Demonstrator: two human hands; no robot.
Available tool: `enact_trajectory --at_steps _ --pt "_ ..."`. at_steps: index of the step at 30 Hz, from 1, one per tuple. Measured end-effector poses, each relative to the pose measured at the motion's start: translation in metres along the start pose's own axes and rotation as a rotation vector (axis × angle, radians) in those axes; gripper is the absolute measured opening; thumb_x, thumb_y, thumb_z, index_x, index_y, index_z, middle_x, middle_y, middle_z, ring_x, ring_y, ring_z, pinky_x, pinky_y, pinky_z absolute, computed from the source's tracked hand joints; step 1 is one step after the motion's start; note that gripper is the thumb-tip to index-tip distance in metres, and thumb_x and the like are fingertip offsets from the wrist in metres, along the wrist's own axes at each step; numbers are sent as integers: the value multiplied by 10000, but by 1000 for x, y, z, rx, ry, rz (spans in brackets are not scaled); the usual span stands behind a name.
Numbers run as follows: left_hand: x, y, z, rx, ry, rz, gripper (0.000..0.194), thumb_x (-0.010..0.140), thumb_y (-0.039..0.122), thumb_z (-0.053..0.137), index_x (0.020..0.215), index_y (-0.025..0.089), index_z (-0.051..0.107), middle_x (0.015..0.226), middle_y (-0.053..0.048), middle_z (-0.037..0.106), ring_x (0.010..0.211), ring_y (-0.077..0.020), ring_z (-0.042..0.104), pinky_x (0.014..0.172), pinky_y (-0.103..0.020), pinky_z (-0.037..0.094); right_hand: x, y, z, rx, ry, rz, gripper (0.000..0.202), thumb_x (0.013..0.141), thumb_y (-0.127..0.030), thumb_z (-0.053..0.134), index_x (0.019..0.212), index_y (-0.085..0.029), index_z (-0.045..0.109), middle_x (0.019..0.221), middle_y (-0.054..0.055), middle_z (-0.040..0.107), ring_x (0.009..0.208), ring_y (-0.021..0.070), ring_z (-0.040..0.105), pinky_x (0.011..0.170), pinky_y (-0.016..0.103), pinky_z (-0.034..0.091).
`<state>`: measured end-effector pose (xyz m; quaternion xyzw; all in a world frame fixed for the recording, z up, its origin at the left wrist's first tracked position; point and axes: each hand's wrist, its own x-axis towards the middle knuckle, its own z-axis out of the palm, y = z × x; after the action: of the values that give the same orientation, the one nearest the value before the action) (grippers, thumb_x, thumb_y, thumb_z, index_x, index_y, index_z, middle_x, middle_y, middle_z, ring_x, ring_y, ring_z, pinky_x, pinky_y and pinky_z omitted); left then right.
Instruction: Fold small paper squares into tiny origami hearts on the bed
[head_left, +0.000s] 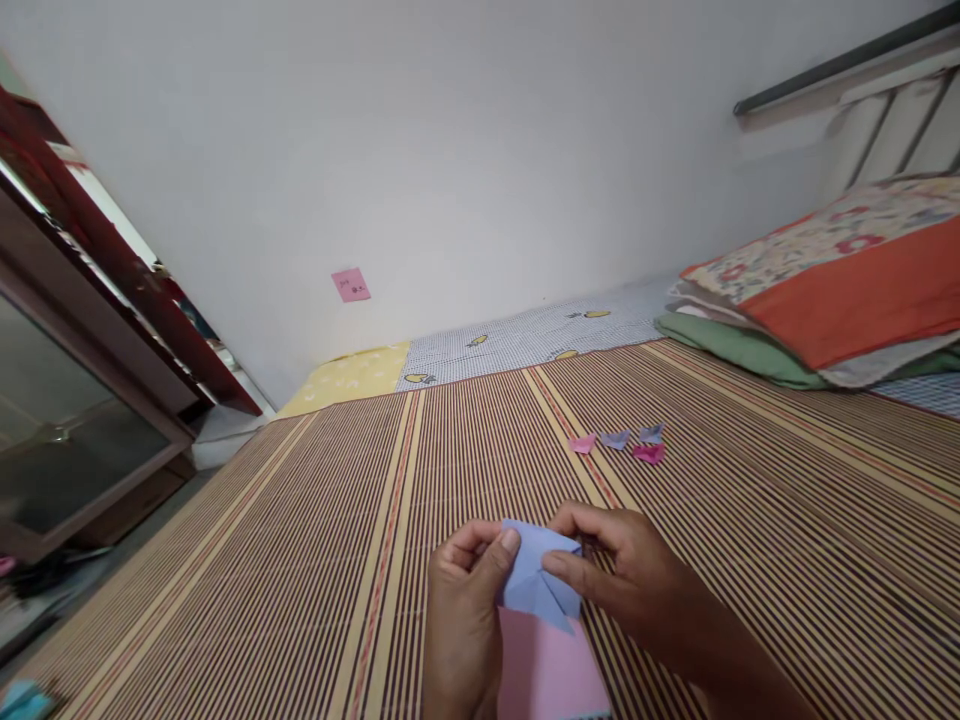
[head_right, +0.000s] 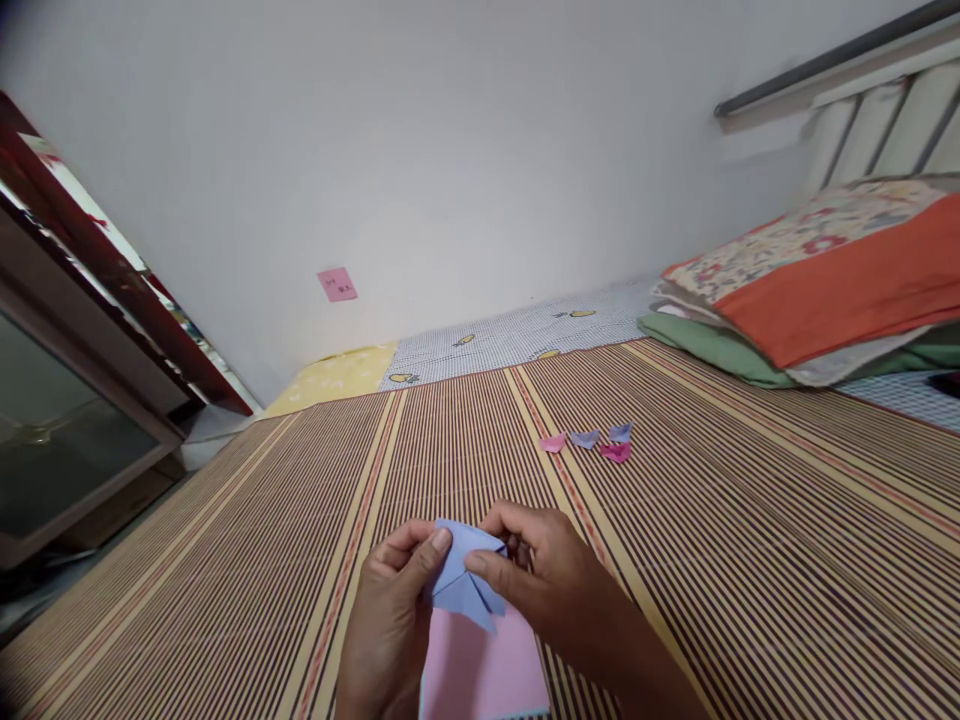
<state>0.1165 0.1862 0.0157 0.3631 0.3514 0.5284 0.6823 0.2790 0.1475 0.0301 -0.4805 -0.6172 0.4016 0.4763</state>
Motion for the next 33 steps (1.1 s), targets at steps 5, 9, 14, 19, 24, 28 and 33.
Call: enact_trajectory --at_steps 5,9,14,19,24,28,33 --pt "-1 -1 1 -82 -15 -26 249 673 274 903 727 134 705 617 -3 678 520 -105 591 539 -218 477 0 4 1 -3 32 3 319 944 -409 592 712 -192 563 639 -48 443 598 128 416 542 264 307" --pt "-2 -2 1 -56 -21 -11 239 692 278 892 729 137 704 624 -4 682 536 -107 594 559 -222 489 -1 4 3 61 28 2 234 913 -387 644 793 -189 609 687 -35 518 632 135 479 563 256 369" --pt "-4 -3 1 89 27 107 211 749 316 848 786 146 729 649 -4 682 565 -128 601 537 -226 494 0 0 4 14 153 -53 205 830 -226 702 1026 -221 643 880 -3 660 808 177 614 708 284 484" --pt "-6 -2 4 138 86 156 235 748 351 843 769 157 714 658 1 679 571 -136 618 550 -235 512 0 -2 4 -171 220 -174 122 826 -151 671 912 -235 650 902 -2 678 812 182 620 722 299 479" --pt "-6 -6 4 189 110 222 236 751 368 844 794 163 734 683 -9 696 612 -147 635 571 -229 519 1 1 6 -270 252 -296 149 872 -131 630 977 -234 657 942 22 692 863 202 645 749 320 499" --pt "-5 -6 2 192 110 230 231 764 365 836 787 160 733 685 -14 697 612 -144 627 586 -234 524 0 4 7 -301 262 -336 140 880 -130 638 977 -230 645 936 23 695 853 200 656 744 317 510" --pt "-6 -1 2 284 106 300 209 782 360 821 777 165 746 693 -14 686 641 -143 616 605 -223 515 -1 5 6 -355 270 -317 131 886 -130 647 961 -235 625 910 13 695 819 198 664 718 316 518"
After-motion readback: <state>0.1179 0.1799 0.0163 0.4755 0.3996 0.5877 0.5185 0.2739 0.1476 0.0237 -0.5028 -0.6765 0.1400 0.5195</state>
